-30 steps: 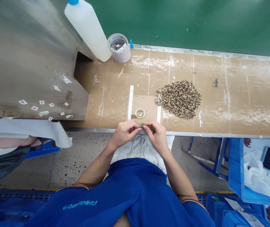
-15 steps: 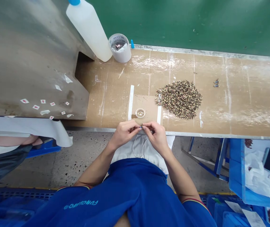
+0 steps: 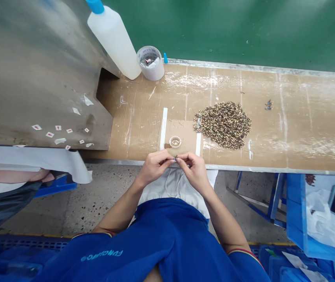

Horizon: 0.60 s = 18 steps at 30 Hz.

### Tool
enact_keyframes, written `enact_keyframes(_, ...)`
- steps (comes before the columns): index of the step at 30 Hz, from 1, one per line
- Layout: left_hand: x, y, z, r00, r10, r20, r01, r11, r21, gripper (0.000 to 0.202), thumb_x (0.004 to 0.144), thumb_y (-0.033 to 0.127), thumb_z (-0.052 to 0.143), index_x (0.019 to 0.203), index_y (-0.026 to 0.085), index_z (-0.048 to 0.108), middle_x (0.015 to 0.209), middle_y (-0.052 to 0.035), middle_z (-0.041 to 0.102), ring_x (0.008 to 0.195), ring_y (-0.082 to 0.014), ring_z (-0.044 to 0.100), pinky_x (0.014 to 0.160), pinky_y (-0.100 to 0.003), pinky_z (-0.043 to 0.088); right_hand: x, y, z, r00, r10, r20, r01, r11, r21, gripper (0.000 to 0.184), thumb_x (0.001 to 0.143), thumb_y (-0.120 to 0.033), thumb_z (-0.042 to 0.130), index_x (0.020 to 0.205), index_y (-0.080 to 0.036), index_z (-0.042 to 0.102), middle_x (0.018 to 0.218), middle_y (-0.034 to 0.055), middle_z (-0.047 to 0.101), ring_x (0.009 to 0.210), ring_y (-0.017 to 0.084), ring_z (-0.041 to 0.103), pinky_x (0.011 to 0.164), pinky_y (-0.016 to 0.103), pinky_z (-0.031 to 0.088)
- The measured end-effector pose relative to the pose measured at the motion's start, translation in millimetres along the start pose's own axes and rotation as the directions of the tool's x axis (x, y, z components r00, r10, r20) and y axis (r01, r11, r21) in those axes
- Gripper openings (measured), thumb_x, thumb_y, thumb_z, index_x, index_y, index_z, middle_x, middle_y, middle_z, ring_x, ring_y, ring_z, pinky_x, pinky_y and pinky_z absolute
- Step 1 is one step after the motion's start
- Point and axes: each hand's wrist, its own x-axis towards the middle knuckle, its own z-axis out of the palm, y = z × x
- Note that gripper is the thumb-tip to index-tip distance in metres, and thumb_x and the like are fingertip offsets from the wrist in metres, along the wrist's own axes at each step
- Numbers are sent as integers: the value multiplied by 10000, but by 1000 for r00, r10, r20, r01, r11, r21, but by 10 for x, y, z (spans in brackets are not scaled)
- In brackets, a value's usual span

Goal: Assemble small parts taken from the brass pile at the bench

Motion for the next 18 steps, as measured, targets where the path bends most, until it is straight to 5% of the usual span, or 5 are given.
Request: enact_keyframes(18, 8, -28, -134, 985, 25, 173, -18, 999, -42, 225, 954, 196, 565, 746, 145, 634, 685, -21, 648, 624, -123, 586, 601, -213, 419, 21, -59, -58, 972, -106, 211, 131, 986, -107, 190, 928, -349, 601, 801, -209, 618, 776, 29, 685, 707, 172, 644, 627, 286, 488)
